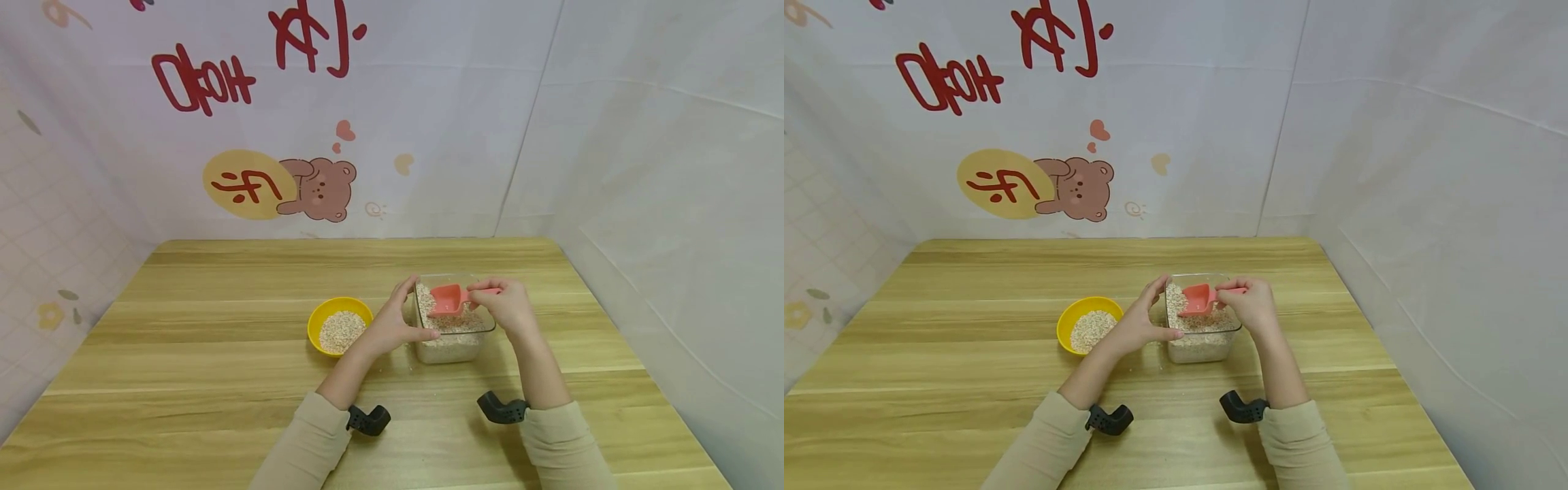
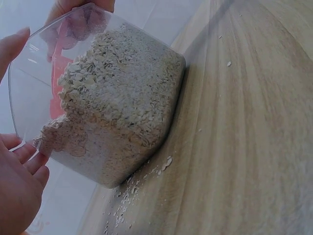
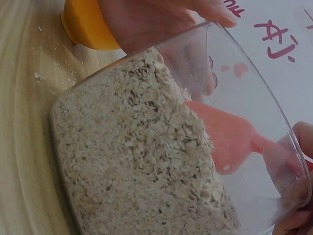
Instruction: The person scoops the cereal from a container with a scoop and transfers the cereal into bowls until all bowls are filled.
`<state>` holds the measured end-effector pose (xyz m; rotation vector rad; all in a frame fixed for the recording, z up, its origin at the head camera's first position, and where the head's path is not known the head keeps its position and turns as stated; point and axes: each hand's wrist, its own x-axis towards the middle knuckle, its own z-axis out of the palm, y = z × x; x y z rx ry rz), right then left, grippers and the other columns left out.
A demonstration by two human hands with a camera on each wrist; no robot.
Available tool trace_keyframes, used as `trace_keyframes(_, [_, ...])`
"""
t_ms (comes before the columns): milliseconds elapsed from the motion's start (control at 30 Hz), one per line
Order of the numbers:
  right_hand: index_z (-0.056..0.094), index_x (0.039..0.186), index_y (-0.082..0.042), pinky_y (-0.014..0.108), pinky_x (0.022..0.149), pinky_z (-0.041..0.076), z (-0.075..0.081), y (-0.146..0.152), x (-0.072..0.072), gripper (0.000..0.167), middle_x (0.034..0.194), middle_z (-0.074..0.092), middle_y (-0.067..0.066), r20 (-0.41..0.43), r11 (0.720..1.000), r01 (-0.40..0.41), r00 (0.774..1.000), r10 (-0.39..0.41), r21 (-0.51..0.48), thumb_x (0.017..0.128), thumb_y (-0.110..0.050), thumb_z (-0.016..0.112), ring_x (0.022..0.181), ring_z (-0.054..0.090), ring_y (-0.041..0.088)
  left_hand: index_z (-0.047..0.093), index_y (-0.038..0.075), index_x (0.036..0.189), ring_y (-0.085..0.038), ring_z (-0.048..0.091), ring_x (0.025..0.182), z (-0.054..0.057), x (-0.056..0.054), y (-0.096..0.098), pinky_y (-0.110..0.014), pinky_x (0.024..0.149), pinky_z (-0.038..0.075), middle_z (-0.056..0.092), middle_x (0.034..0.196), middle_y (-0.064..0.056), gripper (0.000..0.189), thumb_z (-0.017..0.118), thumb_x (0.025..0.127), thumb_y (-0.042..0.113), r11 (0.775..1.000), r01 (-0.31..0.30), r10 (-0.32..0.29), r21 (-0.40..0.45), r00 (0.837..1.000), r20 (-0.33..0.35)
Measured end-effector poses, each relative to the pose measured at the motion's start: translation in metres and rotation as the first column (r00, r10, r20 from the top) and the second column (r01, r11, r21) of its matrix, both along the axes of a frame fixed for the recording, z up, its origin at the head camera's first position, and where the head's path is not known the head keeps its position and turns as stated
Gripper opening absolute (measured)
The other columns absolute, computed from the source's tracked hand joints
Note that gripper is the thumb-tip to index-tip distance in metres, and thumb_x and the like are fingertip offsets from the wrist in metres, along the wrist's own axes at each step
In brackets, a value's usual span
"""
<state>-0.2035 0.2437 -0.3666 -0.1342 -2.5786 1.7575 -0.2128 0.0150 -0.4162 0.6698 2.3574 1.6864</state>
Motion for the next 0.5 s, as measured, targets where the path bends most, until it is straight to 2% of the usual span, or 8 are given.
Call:
trace_keyframes(133, [0.070, 0.100, 0.002, 0.039, 0.086, 0.035, 0.001, -0.005, 0.001, 0.022, 0.074, 0.069, 0.011, 0.004, 1.000, 0.010, 1.000, -0.010, 0.019, 0.080, -0.007, 0.066, 0.090, 0.059, 0.021, 0.017, 0.025, 0.154, -0.034, 0.025, 0.138, 0.000, 0.000, -0.001, -0.056, 0.106, 0.027, 0.019, 0.157, 0.004, 0.110, 0.087, 0.069, 0.035, 1.000, 0.001, -0.001, 0.009, 1.000, 0.007])
trace_keyframes(167, [0.071, 0.099, 0.001, 0.039, 0.087, 0.036, 0.001, -0.007, 0.001, 0.021, 0.074, 0.069, 0.011, 0.002, 1.000, 0.015, 1.000, -0.015, 0.028, 0.080, -0.007, 0.066, 0.090, 0.059, 0.022, 0.017, 0.025, 0.154, -0.034, 0.025, 0.138, 0.000, 0.000, -0.001, -0.056, 0.106, 0.027, 0.018, 0.157, 0.004, 0.110, 0.087, 0.069, 0.035, 1.000, 0.001, -0.001, 0.011, 1.000, 0.009])
trace_keyframes(267, [0.071, 0.098, 0.001, 0.033, 0.071, 0.040, 0.001, -0.013, 0.000, 0.021, 0.076, 0.070, 0.013, -0.004, 0.998, 0.004, 1.000, -0.004, 0.058, 0.080, -0.008, 0.066, 0.076, 0.059, 0.021, 0.018, 0.027, 0.154, -0.034, 0.024, 0.138, 0.000, 0.000, -0.002, -0.058, 0.105, 0.028, 0.017, 0.157, 0.003, 0.109, 0.087, 0.069, 0.035, 1.000, 0.005, -0.005, 0.019, 1.000, 0.018])
trace_keyframes(367, [0.071, 0.098, 0.001, 0.025, 0.052, 0.034, 0.000, -0.017, 0.000, 0.020, 0.076, 0.070, 0.015, -0.009, 0.998, -0.008, 1.000, 0.009, 0.064, 0.080, -0.008, 0.066, 0.055, 0.048, 0.012, 0.019, 0.029, 0.153, -0.033, 0.023, 0.139, -0.001, 0.000, -0.001, -0.057, 0.105, 0.028, 0.017, 0.157, 0.003, 0.108, 0.087, 0.070, 0.034, 0.999, 0.012, -0.012, 0.030, 1.000, 0.025])
trace_keyframes(500, [0.071, 0.097, 0.002, 0.022, 0.042, 0.026, 0.000, -0.020, 0.000, 0.020, 0.076, 0.069, 0.016, 0.001, 0.999, 0.005, 1.000, -0.005, 0.036, 0.080, -0.006, 0.065, 0.044, 0.031, 0.006, 0.019, 0.030, 0.153, -0.033, 0.022, 0.139, -0.001, -0.001, -0.001, -0.057, 0.105, 0.027, 0.017, 0.157, 0.002, 0.107, 0.087, 0.070, 0.033, 0.999, 0.016, -0.017, 0.037, 1.000, 0.021])
